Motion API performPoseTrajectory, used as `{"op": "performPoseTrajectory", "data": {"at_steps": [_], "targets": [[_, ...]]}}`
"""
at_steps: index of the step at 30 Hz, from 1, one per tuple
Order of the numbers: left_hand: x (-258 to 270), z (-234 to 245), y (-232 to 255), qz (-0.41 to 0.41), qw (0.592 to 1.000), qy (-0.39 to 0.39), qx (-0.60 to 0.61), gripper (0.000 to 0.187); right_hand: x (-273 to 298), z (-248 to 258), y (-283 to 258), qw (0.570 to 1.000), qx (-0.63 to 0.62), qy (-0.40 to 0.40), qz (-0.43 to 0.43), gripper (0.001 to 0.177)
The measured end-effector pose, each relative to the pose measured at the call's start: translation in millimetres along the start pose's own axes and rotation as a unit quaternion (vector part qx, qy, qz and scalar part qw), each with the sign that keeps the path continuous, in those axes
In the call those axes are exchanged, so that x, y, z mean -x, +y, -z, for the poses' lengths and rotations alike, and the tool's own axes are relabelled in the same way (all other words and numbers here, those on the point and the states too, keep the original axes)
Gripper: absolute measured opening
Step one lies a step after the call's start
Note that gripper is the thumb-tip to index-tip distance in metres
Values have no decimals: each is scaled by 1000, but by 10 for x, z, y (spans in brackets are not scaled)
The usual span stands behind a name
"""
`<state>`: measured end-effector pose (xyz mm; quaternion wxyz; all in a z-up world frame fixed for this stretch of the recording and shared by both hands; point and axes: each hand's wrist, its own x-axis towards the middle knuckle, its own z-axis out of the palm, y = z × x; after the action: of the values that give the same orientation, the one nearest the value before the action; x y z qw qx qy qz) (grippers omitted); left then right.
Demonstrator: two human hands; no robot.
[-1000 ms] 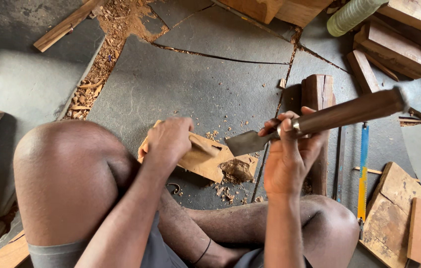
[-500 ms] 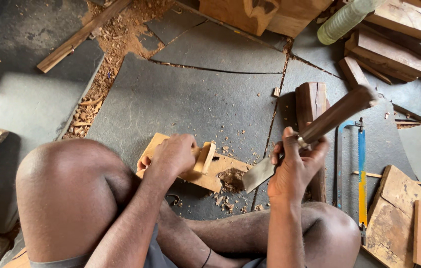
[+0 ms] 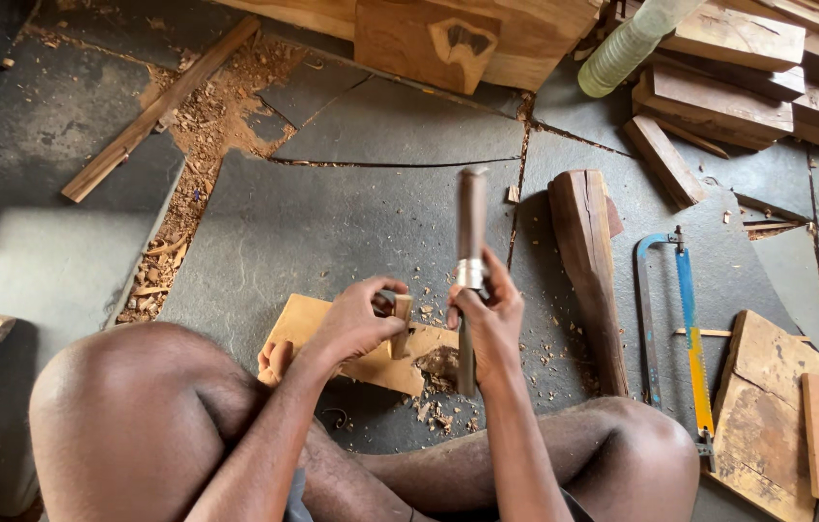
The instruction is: The person sits on the floor and carves a small rectangular piece of wood using a chisel and a wooden mallet. They repeatedly strike the chisel to remove wood chips and shape the block, occasionally adjusting the wood's position.
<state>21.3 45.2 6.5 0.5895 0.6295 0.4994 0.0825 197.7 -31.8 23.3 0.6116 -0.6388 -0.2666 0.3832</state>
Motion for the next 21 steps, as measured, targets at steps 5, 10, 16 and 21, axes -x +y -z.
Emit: {"op": "performPoseTrajectory", "data": {"at_steps": [5,10,16,21], "targets": [[132,45,30,-31,996,-21,78,57,232,-62,-375,978,-157,-30,131,73],[209,48,-8,-63,996,1,57,44,350,-142,-387,961,-172,-63,210,61],[265,-13,-165,-201,978,60,-20,35,445,-248,-234,969,-142,-97,176,51],[336,-18,-168,-194,979,54,-30,40,499,-323,-66,975,-123,-105,149,24]]}}
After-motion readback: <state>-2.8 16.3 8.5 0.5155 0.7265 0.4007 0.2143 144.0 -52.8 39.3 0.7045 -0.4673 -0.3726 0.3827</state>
